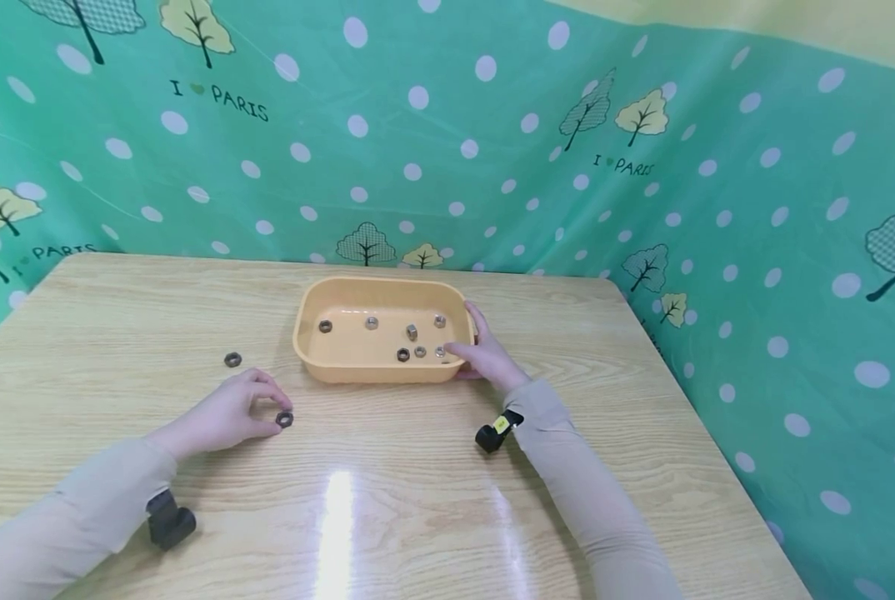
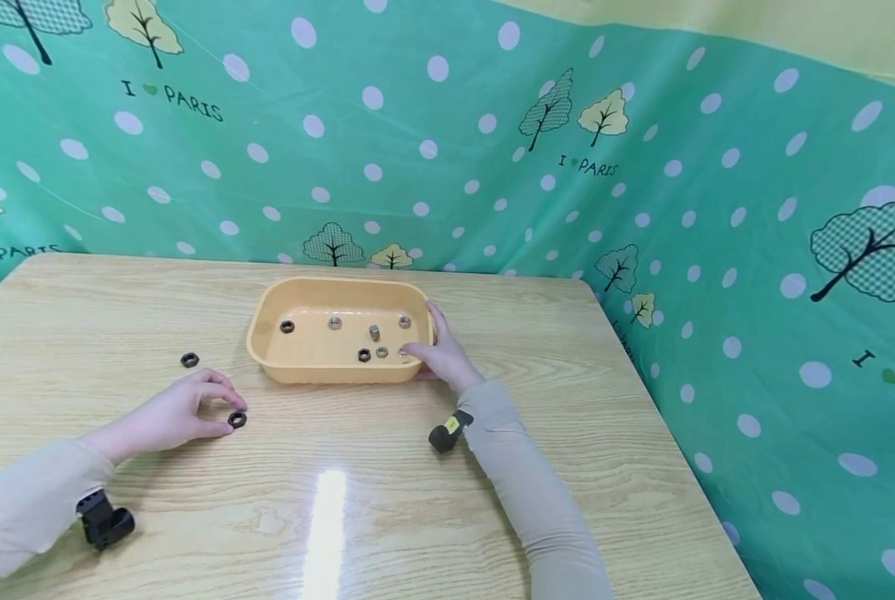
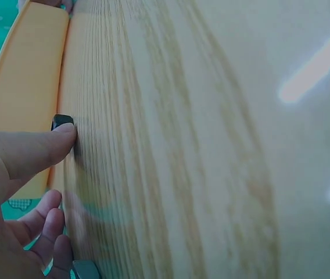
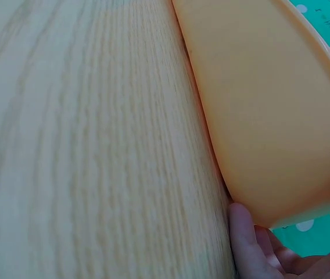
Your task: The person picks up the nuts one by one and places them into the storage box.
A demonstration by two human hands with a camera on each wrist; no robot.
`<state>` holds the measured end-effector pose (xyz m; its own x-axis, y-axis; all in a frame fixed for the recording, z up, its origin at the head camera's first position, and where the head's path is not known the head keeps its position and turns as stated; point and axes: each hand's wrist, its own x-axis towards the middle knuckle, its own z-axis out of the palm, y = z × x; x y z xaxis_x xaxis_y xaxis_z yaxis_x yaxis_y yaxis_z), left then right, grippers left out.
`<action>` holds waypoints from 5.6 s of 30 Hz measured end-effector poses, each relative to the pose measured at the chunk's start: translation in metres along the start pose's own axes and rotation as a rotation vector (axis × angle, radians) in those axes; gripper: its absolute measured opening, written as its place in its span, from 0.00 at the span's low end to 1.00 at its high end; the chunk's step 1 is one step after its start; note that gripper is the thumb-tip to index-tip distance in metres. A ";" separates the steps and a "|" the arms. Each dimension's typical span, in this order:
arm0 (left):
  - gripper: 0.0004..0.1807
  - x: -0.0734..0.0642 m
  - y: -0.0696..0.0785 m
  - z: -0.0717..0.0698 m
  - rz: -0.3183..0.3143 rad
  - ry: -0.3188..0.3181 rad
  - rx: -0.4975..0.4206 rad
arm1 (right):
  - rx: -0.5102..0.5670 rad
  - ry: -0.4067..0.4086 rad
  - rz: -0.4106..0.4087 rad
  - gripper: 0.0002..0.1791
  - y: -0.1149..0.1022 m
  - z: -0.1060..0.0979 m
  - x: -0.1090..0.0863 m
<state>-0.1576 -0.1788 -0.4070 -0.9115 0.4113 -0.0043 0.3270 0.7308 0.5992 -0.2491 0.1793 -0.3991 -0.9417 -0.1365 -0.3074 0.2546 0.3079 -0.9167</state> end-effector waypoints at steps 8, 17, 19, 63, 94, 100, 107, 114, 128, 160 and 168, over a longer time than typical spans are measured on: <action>0.10 0.000 -0.003 0.001 0.004 0.004 -0.010 | -0.005 -0.007 0.013 0.51 0.001 -0.001 0.001; 0.10 -0.001 -0.006 0.002 0.028 0.010 -0.006 | -0.012 -0.042 0.015 0.51 -0.017 0.000 -0.017; 0.10 -0.001 -0.006 0.002 0.035 0.012 -0.014 | -0.018 -0.040 0.009 0.50 -0.022 0.002 -0.024; 0.18 0.015 0.021 -0.027 -0.097 0.084 -0.214 | 0.008 0.002 -0.003 0.51 0.003 0.000 0.001; 0.18 0.044 0.037 -0.038 -0.089 0.163 -0.297 | 0.157 -0.132 0.023 0.40 -0.004 -0.016 -0.001; 0.19 0.048 0.039 -0.039 -0.117 0.168 -0.313 | 0.143 -0.108 0.022 0.40 -0.001 -0.014 0.002; 0.19 0.052 0.035 -0.036 -0.117 0.193 -0.318 | 0.113 -0.079 0.016 0.39 -0.004 -0.011 0.000; 0.19 0.056 0.033 -0.035 -0.072 0.222 -0.308 | 0.091 -0.061 0.015 0.38 -0.005 -0.011 -0.002; 0.20 0.065 0.034 -0.030 -0.111 0.203 -0.261 | 0.072 -0.050 0.000 0.38 -0.009 -0.010 -0.005; 0.18 0.084 0.057 -0.019 -0.124 0.210 -0.152 | 0.082 -0.044 -0.017 0.37 -0.002 -0.010 -0.003; 0.17 0.084 0.053 -0.020 -0.097 0.204 -0.161 | 0.078 -0.031 0.004 0.38 -0.004 -0.010 -0.005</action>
<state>-0.2215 -0.1166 -0.3590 -0.9734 0.2134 0.0835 0.2065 0.6587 0.7236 -0.2480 0.1880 -0.3916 -0.9337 -0.1653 -0.3177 0.2758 0.2341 -0.9323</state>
